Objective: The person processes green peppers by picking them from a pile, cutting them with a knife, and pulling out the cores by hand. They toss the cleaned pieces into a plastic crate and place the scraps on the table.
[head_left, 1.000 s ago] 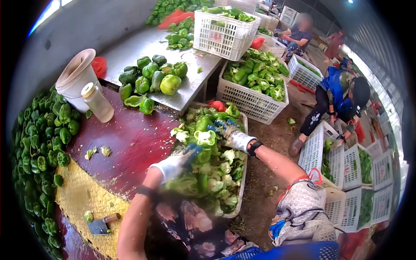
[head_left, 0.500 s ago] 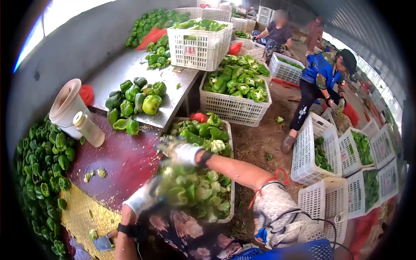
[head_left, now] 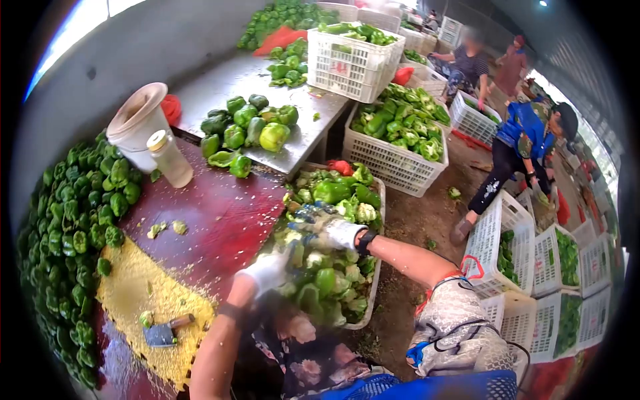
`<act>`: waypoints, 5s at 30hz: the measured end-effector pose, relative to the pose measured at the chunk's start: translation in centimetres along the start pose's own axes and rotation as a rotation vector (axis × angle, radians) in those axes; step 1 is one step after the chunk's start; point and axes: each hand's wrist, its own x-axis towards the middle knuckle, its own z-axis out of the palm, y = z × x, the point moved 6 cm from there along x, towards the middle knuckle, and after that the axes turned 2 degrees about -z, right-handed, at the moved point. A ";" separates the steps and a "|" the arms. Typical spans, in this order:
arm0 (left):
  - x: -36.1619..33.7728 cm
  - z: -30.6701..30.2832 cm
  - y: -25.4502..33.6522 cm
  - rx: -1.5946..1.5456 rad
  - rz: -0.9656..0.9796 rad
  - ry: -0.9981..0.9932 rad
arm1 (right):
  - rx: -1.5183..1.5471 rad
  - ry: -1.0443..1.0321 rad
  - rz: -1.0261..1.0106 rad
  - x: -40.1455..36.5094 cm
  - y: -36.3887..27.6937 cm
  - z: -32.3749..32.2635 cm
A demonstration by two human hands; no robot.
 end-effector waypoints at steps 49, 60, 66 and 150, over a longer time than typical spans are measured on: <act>-42.2 3.2 -5.3 -1.052 -0.569 1.178 | -0.175 0.379 0.028 -14.8 -9.8 -0.2; -51.6 5.6 -11.0 -1.573 -0.469 1.868 | 0.187 0.443 -0.617 8.3 -37.0 -11.8; -52.8 5.4 -10.8 -1.578 -0.454 1.972 | 0.203 0.448 -0.679 26.1 -51.4 -11.7; -46.6 14.4 -6.5 -2.055 0.142 2.170 | 0.248 -0.421 -1.409 -2.1 -88.6 -5.9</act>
